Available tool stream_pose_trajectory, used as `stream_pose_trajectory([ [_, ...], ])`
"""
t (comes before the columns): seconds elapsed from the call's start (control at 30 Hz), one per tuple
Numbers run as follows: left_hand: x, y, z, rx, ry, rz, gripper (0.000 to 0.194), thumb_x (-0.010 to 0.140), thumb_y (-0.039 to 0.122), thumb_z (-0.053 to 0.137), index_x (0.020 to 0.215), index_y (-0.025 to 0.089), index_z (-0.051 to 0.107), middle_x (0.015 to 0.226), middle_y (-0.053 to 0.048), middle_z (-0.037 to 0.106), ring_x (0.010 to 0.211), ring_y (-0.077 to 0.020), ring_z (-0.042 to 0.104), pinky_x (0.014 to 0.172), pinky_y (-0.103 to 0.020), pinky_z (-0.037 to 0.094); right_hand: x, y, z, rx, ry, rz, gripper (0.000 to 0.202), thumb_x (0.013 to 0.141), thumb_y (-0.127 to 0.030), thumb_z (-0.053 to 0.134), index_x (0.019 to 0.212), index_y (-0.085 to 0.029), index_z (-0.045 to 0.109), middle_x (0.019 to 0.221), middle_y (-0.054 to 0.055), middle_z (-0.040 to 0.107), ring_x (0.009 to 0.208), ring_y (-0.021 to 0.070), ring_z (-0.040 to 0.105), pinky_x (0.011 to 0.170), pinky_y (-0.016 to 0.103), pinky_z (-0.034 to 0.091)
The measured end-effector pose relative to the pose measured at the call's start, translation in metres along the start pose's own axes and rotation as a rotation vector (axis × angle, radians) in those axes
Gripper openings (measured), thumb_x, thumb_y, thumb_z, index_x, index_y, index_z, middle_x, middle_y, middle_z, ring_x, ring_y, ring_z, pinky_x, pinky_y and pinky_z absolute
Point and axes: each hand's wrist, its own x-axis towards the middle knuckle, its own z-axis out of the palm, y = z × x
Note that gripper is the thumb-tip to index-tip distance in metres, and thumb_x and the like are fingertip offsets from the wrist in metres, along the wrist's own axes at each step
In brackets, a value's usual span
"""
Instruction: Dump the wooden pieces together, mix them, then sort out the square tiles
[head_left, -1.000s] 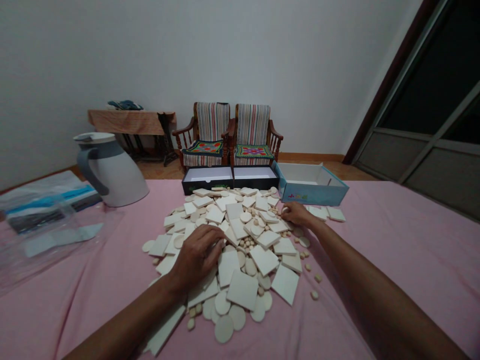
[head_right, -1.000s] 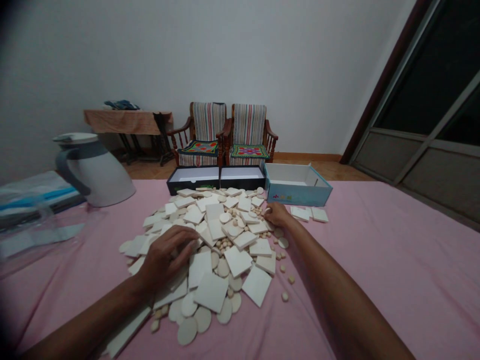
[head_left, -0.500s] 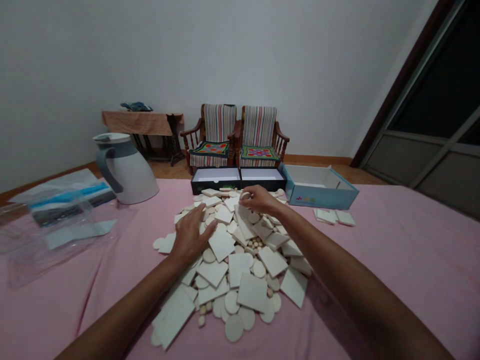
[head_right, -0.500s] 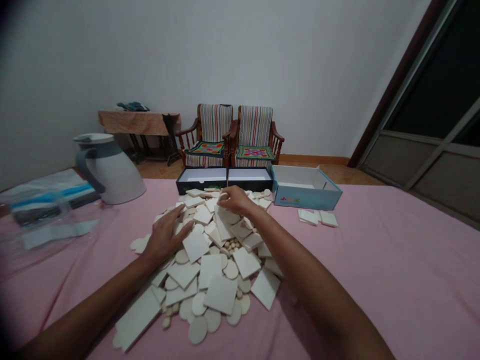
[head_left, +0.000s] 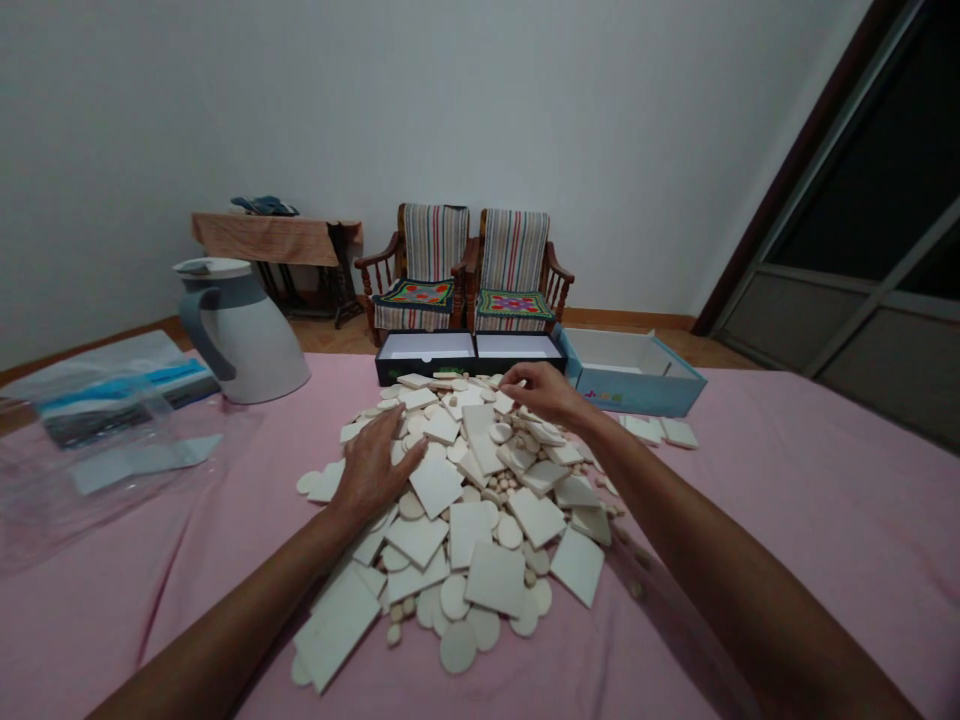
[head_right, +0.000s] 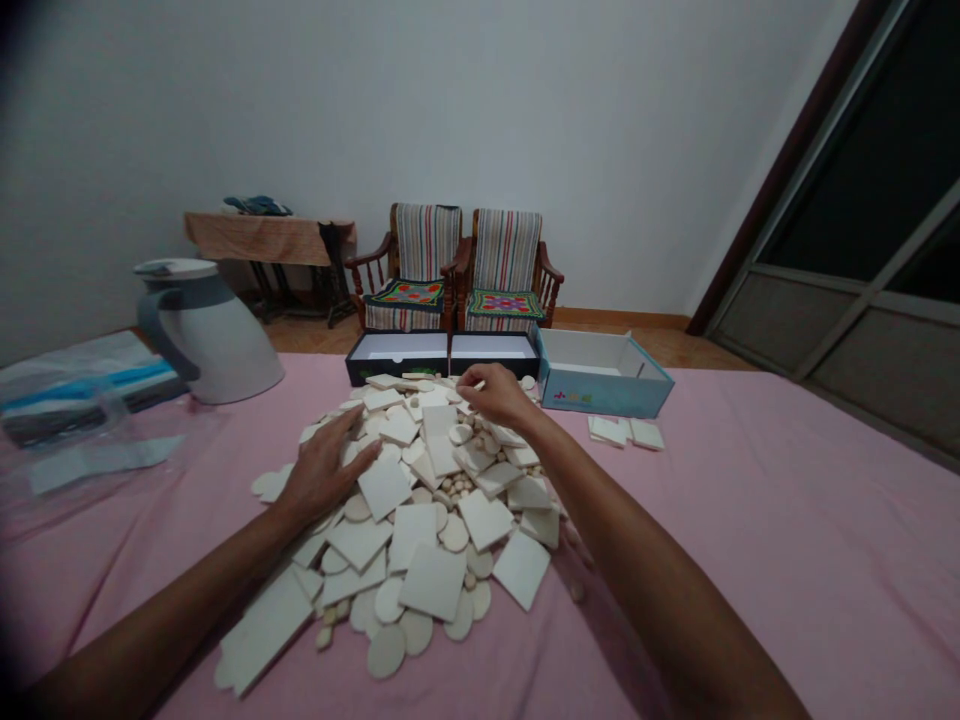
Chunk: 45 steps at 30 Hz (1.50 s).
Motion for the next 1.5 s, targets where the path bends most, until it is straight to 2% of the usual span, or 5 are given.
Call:
stream_pose_trajectory([
  [0.1, 0.001, 0.000, 0.000, 0.002, -0.004, 0.002, 0.059, 0.085, 0.052, 0.045, 0.128, 0.012, 0.047, 0.133, -0.017, 0.051, 0.123, -0.0307, 0.046, 0.102, -0.049, 0.035, -0.030, 0.039, -0.034, -0.101, -0.011, 0.117, 0.013, 0.078, -0.020, 0.056, 0.076, -0.013, 0.067, 0.074, 0.004, 0.069, 0.064, 0.0133, 0.063, 0.059, 0.022, 0.043],
  [0.27, 0.003, -0.001, -0.001, -0.007, 0.012, 0.053, 0.053, 0.085, 0.053, 0.043, 0.120, 0.015, 0.053, 0.123, -0.013, 0.058, 0.115, -0.0291, 0.052, 0.099, -0.047, 0.039, -0.081, 0.091, -0.071, -0.361, -0.310, 0.308, 0.029, 0.064, -0.016, 0.067, 0.093, -0.015, 0.067, 0.093, 0.007, 0.069, 0.077, 0.0178, 0.063, 0.065, 0.024, 0.045],
  [0.5, 0.003, -0.008, 0.004, 0.044, 0.017, 0.041, 0.052, 0.085, 0.052, 0.042, 0.119, 0.015, 0.055, 0.124, -0.013, 0.059, 0.118, -0.0299, 0.050, 0.100, -0.047, 0.038, -0.112, 0.107, -0.054, -0.386, -0.414, 0.263, 0.092, 0.056, -0.028, 0.075, 0.139, -0.019, 0.038, 0.122, 0.013, 0.050, 0.103, 0.0241, 0.054, 0.085, 0.031, 0.043],
  [0.93, 0.004, -0.007, 0.002, 0.058, 0.004, 0.043, 0.052, 0.084, 0.051, 0.042, 0.118, 0.015, 0.056, 0.124, -0.012, 0.059, 0.119, -0.0294, 0.050, 0.101, -0.046, 0.038, -0.107, 0.098, -0.018, -0.463, -0.200, 0.213, 0.019, 0.084, -0.029, 0.053, 0.101, -0.021, 0.053, 0.098, 0.006, 0.049, 0.082, 0.0164, 0.051, 0.068, 0.025, 0.034],
  [1.5, 0.005, -0.010, 0.003, 0.072, -0.005, 0.035, 0.050, 0.084, 0.051, 0.043, 0.118, 0.018, 0.056, 0.125, -0.011, 0.059, 0.119, -0.0301, 0.050, 0.099, -0.048, 0.038, -0.103, 0.102, -0.005, -0.502, -0.170, 0.131, 0.018, 0.086, -0.025, 0.049, 0.103, -0.022, 0.053, 0.100, 0.007, 0.053, 0.084, 0.0172, 0.052, 0.064, 0.024, 0.031],
])
